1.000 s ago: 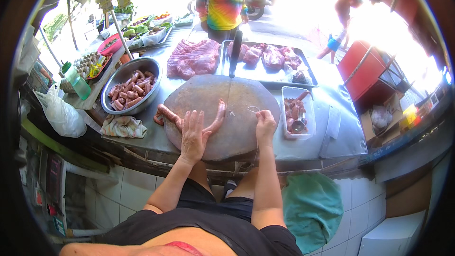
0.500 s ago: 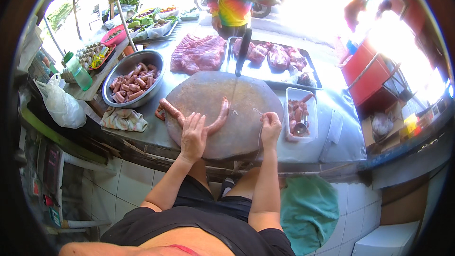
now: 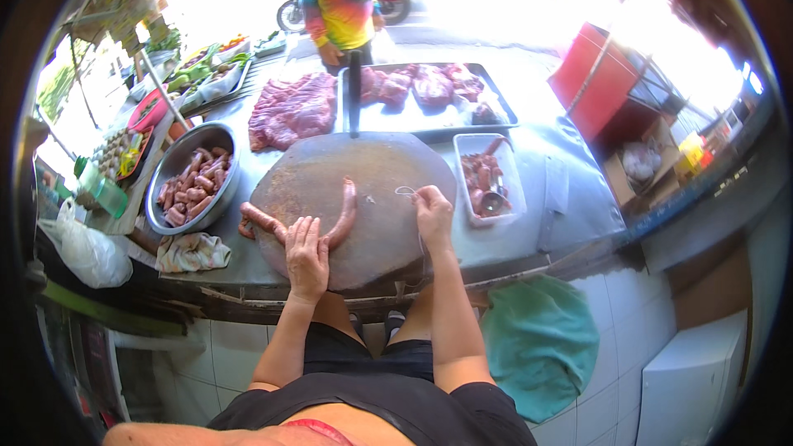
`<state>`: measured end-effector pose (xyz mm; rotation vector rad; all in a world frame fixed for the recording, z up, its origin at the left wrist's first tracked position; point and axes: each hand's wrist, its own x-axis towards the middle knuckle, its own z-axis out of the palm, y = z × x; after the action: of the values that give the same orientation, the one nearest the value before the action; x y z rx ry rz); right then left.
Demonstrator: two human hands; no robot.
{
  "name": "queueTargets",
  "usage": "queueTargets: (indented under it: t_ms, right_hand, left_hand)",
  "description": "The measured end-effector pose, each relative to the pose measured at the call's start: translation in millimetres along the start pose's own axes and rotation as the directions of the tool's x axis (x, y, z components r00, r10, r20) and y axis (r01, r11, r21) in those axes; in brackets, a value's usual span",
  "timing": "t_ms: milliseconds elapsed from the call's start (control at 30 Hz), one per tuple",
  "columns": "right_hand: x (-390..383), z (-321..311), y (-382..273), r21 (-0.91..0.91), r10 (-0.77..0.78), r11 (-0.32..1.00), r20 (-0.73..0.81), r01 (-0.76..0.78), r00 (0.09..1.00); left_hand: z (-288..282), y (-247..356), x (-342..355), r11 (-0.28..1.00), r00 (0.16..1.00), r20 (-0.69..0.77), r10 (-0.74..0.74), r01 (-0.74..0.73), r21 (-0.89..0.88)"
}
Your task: The person ties off sections of a long sausage casing using string, then cuts the sausage into links with a knife. They place the links into a metal bowl and later handle small cardboard tags, attaching them to the sausage links.
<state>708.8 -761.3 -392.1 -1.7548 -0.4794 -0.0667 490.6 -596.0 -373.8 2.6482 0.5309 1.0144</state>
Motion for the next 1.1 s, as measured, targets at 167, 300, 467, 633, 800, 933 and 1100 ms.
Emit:
queueTargets:
  t_ms: [167, 300, 467, 633, 800, 933, 1100]
  right_hand:
    - [-0.8, -1.8, 0.9, -0.011, 0.008, 1.0, 0.003, -0.008, 1.0]
    - [-0.4, 0.2, 1.1, -0.022, -0.02, 1.0, -0.003, 0.02, 1.0]
    - [-0.2, 0.6, 1.6, -0.053, -0.004, 0.999, 0.002, 0.004, 1.0]
    - [-1.1, -0.9, 0.5, -0.066, -0.022, 0.998, 0.012, 0.023, 1.0]
    - [-1.4, -1.0, 0.7, -0.049, -0.042, 0.998, 0.016, 0.043, 0.999]
    - [-0.6, -0.2, 2.0, -0.054, -0.025, 0.998, 0.013, 0.026, 1.0]
    - [-0.1, -1.1, 2.0, -0.061, -0.011, 0.998, 0.024, 0.012, 1.0]
  left_hand:
    - [-0.1, 0.0, -0.6, 1.0, 1.0, 0.001, -0.001, 0.001, -0.03]
    - [-0.8, -0.4, -0.6, 1.0, 1.0, -0.007, -0.004, 0.003, -0.027]
    - [-1.3, -0.6, -1.4, 1.0, 1.0, -0.004, -0.008, 0.008, -0.019]
    - [-2.3, -0.1, -1.1, 1.0, 1.0, -0.004, -0.015, 0.015, -0.027]
    - [-4.1, 1.2, -0.7, 0.999, 1.0, -0.024, -0.017, 0.016, -0.036]
    - [-4.2, 0.5, 0.0, 0.999, 0.999, -0.03, -0.014, 0.012, -0.044]
    - [-3.5, -1.1, 0.2, 0.998, 0.999, -0.004, -0.032, 0.031, -0.054]
